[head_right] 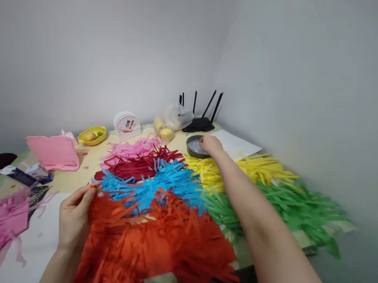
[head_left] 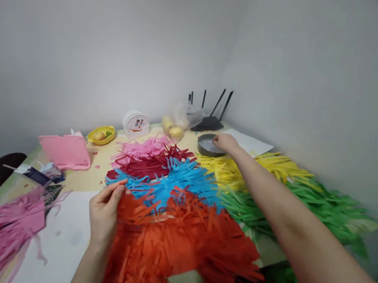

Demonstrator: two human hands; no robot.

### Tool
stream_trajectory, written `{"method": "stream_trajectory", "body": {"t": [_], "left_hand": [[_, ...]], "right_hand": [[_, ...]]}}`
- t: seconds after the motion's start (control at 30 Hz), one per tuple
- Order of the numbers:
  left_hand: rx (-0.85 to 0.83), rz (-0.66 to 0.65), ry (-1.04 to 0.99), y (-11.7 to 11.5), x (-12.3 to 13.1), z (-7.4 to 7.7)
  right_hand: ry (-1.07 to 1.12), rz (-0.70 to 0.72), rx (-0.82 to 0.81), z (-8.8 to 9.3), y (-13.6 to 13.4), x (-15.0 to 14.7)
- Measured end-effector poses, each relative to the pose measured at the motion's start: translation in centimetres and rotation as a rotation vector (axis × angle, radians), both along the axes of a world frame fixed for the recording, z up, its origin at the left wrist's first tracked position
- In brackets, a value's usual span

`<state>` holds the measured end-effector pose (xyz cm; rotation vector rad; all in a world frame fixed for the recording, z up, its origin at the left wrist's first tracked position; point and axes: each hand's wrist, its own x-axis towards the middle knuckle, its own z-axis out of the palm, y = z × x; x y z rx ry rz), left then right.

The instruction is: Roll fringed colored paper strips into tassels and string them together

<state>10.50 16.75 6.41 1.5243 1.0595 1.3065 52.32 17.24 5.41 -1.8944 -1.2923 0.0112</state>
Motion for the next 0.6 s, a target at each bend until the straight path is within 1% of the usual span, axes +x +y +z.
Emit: {"method": "stream_trajectory", "body": {"t": [0.07,0.13,0.2,0.27,0.33,0.4,0.5,0.6], "left_hand": [[-0.021,-0.024,0.038,0.1,-0.2,-0.3],[-0.034,-0.034,0.081,0.2,-0.1,-0.7],[-0.049,-0.028,0.121,0.2,0.0,-1.1],[-0.069,-0.037,0.163,0.1,0.1,-1.3],[-0.076,-0.065,0.195,0.1,0.1,-1.4],[-0.076,-0.093,0.212,0.0,0.0,-1.5],[-0.080,-0.127,0.172,-0.3,0.1,-1.4],[-0.096,-0.160,0.088,-0.9,0.0,-1.1]], "right_hand": [[-0.020,-0.015,-0.213,-1.4,1.2,2.5],[-0.049,-0.015,-0.418,-2.8,2.5,3.8],[-0.086,-0.016,-0.568,-4.1,3.6,4.7],[-0.129,-0.021,-0.676,-5.1,4.3,5.5],[-0.175,-0.038,-0.745,-5.7,4.4,6.3],[-0.215,-0.065,-0.776,-6.1,4.0,6.9],[-0.257,-0.124,-0.766,-6.2,2.9,7.2],[-0.264,-0.176,-0.714,-5.7,1.7,6.8]]}}
